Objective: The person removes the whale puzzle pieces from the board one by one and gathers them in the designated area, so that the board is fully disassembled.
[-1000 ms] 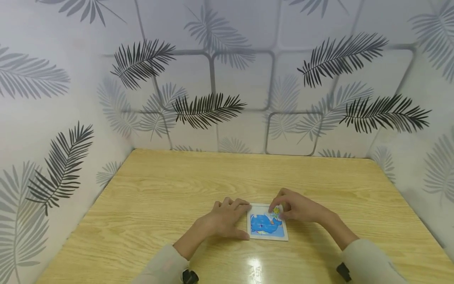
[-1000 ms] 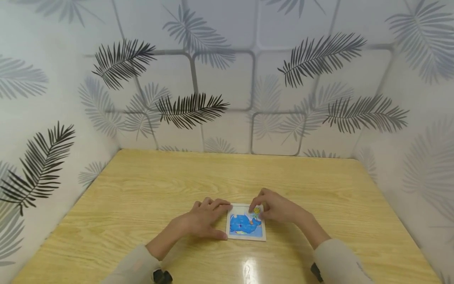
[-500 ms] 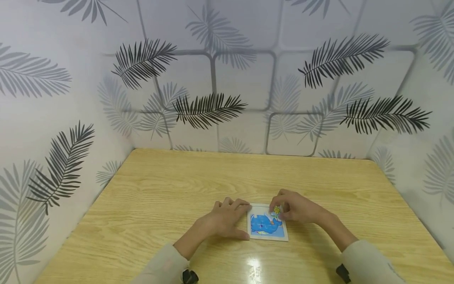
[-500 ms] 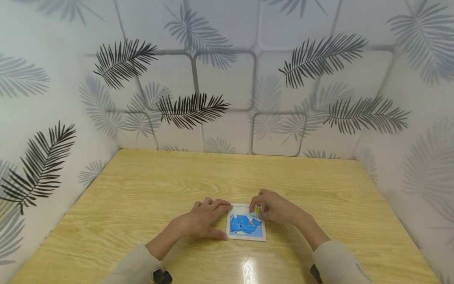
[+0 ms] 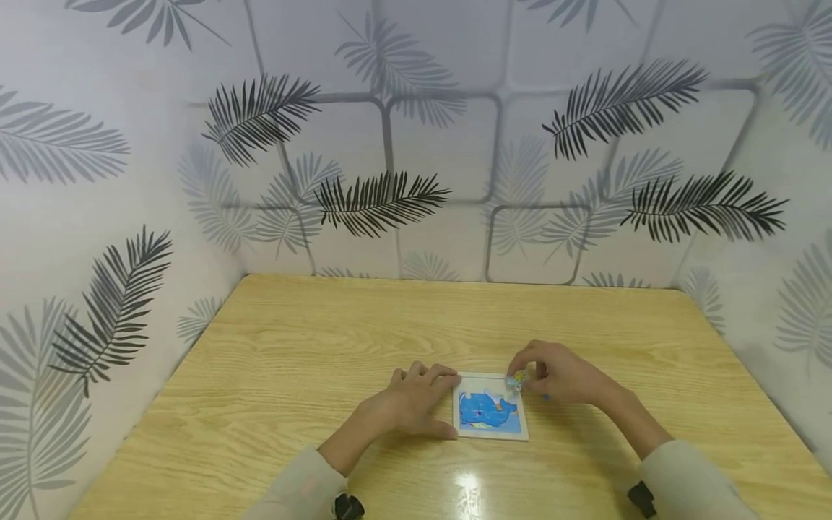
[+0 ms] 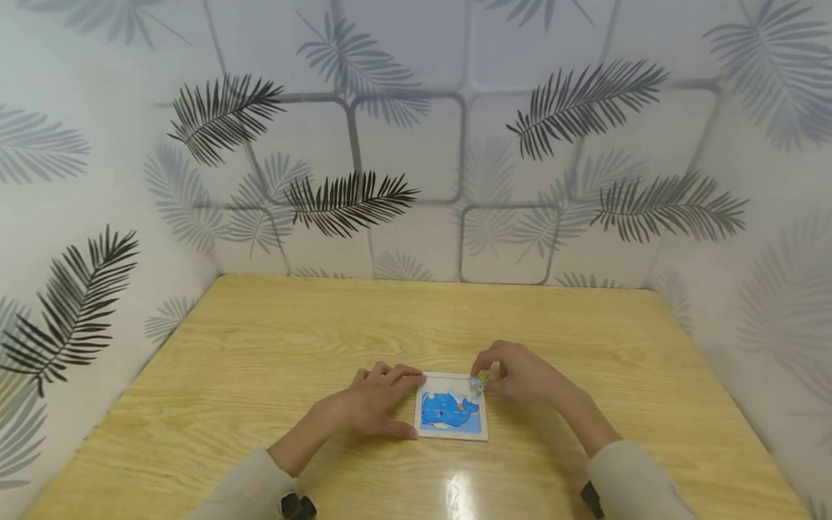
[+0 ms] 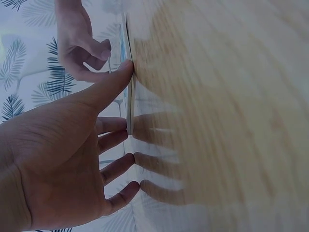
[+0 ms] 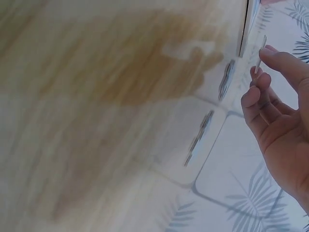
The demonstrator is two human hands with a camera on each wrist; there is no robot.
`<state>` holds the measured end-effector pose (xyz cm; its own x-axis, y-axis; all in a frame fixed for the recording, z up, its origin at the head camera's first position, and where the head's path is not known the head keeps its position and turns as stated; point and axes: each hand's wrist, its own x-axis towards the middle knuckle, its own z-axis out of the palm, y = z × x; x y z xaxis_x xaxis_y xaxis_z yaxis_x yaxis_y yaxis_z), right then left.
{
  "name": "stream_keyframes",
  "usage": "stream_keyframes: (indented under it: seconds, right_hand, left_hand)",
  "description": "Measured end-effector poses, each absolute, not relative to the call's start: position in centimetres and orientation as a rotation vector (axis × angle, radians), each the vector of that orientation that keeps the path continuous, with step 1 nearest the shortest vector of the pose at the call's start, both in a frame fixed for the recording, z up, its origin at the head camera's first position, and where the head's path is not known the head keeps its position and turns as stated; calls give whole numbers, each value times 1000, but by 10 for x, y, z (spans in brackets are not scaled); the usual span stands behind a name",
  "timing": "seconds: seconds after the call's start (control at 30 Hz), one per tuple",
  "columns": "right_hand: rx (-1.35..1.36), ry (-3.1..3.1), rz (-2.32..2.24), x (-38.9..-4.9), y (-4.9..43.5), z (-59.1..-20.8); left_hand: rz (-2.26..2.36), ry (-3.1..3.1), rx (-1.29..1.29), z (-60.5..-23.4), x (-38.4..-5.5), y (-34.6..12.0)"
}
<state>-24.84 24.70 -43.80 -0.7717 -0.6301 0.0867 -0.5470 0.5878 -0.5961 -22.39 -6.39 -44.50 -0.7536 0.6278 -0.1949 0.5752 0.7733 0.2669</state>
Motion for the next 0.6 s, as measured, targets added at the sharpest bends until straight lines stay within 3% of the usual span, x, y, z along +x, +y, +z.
stream_keyframes:
  seconds: [0.6]
  right_hand:
    - [-938, 2807, -959, -244, 319, -446]
  left_hand:
    - [280, 2693, 947, -447, -224, -65]
